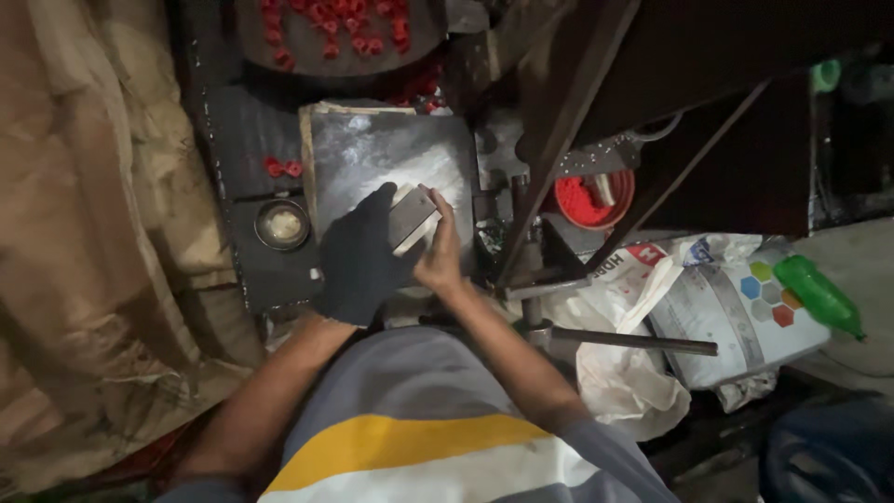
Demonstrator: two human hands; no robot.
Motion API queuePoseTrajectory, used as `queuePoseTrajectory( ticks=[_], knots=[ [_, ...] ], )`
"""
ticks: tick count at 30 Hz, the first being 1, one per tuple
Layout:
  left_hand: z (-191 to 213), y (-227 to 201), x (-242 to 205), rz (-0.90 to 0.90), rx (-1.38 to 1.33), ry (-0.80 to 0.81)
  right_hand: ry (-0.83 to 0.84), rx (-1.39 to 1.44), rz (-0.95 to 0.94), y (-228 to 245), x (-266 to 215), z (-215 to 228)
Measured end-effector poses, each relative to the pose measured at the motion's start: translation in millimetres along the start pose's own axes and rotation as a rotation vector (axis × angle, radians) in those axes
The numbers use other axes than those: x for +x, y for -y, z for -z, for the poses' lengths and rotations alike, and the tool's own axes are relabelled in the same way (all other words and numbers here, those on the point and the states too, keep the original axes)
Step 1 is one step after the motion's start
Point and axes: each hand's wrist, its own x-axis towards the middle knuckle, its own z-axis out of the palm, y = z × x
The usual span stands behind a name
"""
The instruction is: The person operates a manual press machine to form small red plastic pieces. They repeatedly place a metal mold into the press, operate the lever to activate the press, and then remove the mold with the formed piece.
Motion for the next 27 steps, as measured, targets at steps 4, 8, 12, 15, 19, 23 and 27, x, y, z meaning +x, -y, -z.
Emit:
queuePoseTrajectory(
  ticks=[4, 8, 12, 15, 19, 23, 27],
  knots=[
    [-38, 21, -8, -0.017, 0.084, -0.071, 0.192, 0.04, -0.32, -35, -29, -29],
    [-64, 44, -6, -0.024, 0.107, -0.071, 0.117, 0.11, -0.159, -64, -15, -42],
    [-77, 70, -11, 0.14, 0.097, 0.117, 0.133, -0.07, -0.204, -57, -25, -41],
    [-74, 111, 5, -0.003, 0.121, 0.228, 0.19, -0.173, -0.295, -40, -17, -39],
    [-74, 167, 38, 0.019, -0.171, 0.319, 0.171, -0.368, -0.1, -18, 1, -35],
    [-95, 177, 52, -0.081, 0.287, 0.148, 0.301, -0.46, -0.106, -8, 19, -38],
    [-117, 159, 53, 0.181, 0.199, -0.254, 0.281, -0.41, -0.195, -8, 21, -47]
  ],
)
